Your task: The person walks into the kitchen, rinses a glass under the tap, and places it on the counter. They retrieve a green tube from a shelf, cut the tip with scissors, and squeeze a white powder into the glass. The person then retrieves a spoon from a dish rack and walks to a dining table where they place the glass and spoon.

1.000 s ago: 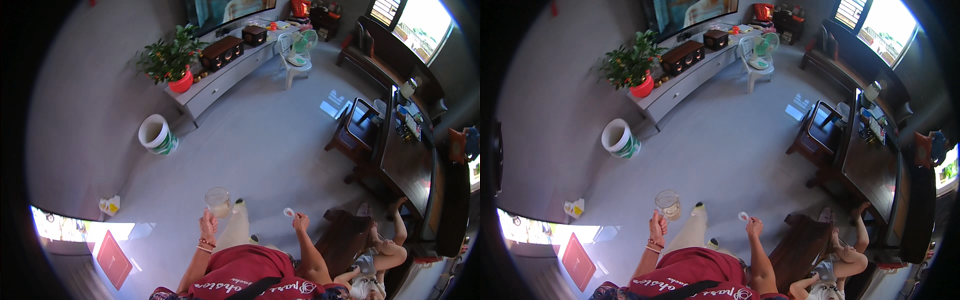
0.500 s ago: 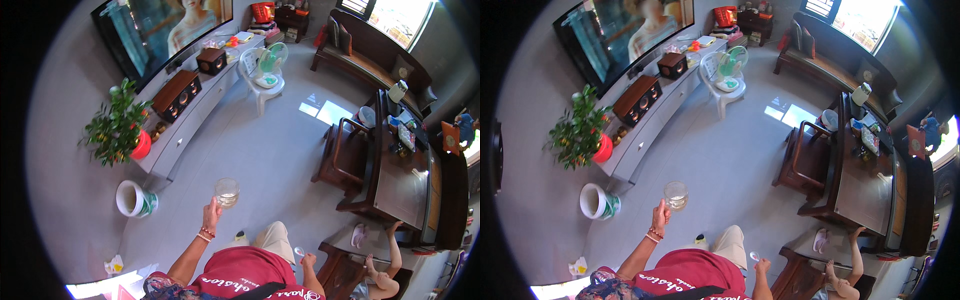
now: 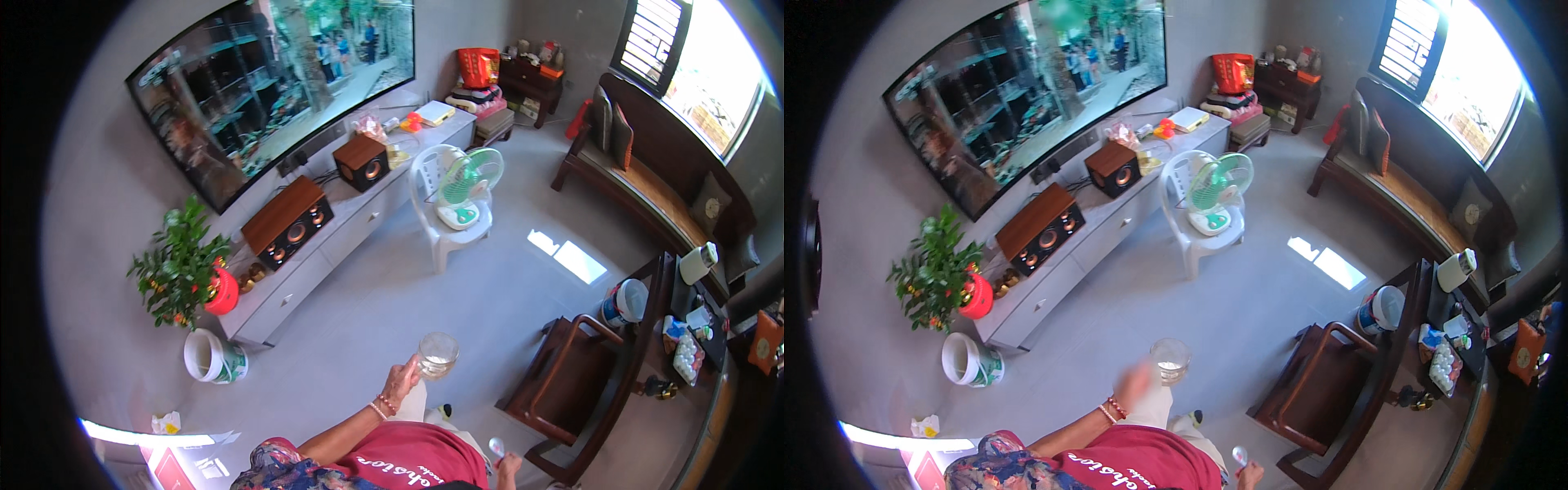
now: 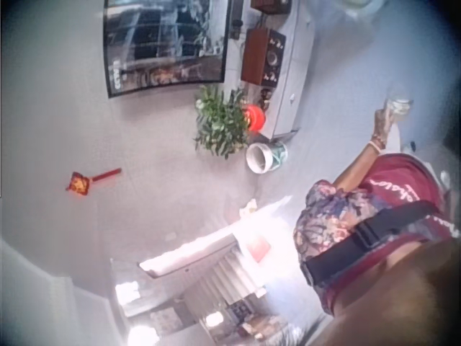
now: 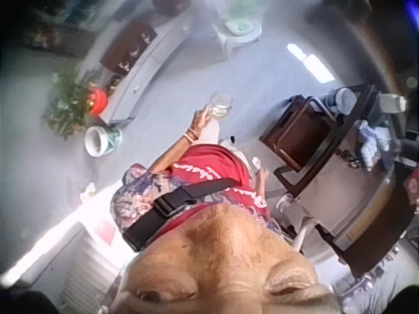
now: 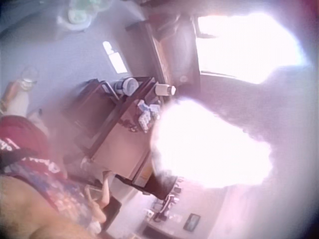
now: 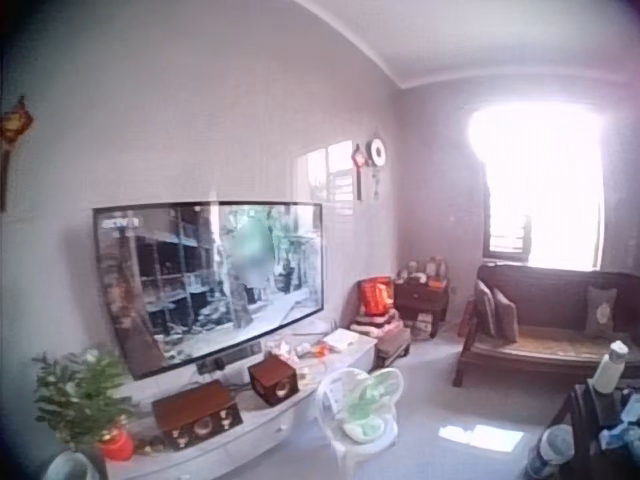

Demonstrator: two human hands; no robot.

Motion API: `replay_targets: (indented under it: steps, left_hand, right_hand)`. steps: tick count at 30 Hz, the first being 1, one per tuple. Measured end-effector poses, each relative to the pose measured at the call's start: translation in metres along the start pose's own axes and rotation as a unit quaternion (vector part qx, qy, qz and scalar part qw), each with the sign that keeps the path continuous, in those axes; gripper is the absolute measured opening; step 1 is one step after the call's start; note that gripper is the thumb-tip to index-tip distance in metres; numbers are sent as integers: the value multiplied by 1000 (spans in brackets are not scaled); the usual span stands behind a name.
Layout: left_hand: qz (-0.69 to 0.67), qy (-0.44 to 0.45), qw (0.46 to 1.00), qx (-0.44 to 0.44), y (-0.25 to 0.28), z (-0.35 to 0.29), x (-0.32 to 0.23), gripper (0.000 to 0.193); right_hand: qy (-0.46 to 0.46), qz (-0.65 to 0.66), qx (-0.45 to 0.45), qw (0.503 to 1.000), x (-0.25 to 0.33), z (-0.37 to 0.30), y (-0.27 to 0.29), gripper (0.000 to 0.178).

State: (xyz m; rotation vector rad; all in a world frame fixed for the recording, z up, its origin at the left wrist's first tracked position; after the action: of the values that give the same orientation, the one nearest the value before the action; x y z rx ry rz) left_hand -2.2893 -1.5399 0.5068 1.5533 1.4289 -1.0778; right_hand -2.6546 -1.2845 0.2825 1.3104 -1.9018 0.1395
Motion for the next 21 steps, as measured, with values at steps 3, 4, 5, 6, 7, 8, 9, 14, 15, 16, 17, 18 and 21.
replay_targets:
  steps: [3,4,5,6,7,8,9,14,15,16,17,18,21]
  left_hand:
    - [-34,3,999,-25,-19,69,-14,52]
    - [-92,51,994,-30,-22,92,-19,51]
    - [-77,42,996,-21,-27,118,-26,51]
    - [-62,32,997,-15,-29,144,-33,51]
    - [-46,21,999,-6,-30,171,-42,50]
    - [-23,18,1000,0,-28,195,-51,50]
    - [-18,12,1000,3,-29,221,-66,49]
    - [-2,54,995,86,-61,369,-135,47]
    - [20,37,993,109,-70,396,-154,47]
    - [41,19,990,132,-83,423,-173,47]
    - [61,2,986,156,-95,445,-186,47]
    - [45,31,983,177,-104,473,-182,48]
    - [52,19,977,205,-146,546,-197,49]
  right_hand:
    - [80,2,57,995,102,82,-13,19]
    - [71,42,45,996,153,87,-28,18]
    - [44,37,37,998,177,109,-33,16]
    - [22,86,45,995,200,128,-42,16]
    - [13,76,54,996,215,151,-50,16]
    - [13,47,33,998,250,154,-63,17]
    - [1,54,46,997,277,163,-74,18]
    - [-46,115,-19,992,331,221,-99,19]
    - [-54,154,-24,986,338,222,-106,19]
    - [-58,187,-25,980,348,226,-111,19]
    - [-61,220,-27,973,359,230,-114,19]
    - [-74,255,-30,964,363,235,-110,23]
    - [-96,524,-19,846,378,267,-116,22]
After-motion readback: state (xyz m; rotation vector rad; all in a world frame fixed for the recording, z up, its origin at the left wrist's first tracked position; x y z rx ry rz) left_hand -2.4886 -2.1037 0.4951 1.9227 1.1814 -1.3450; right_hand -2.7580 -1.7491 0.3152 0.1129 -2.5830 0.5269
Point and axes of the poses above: each hand's wrist, its own z-axis towards the middle knuckle, its own y-axis out of the back of the hand, x = y × z, the point moved 3 cm from there along z, towards the middle knuckle, and after that the axes turned 10 degrees about x, right-handed, at the moved point
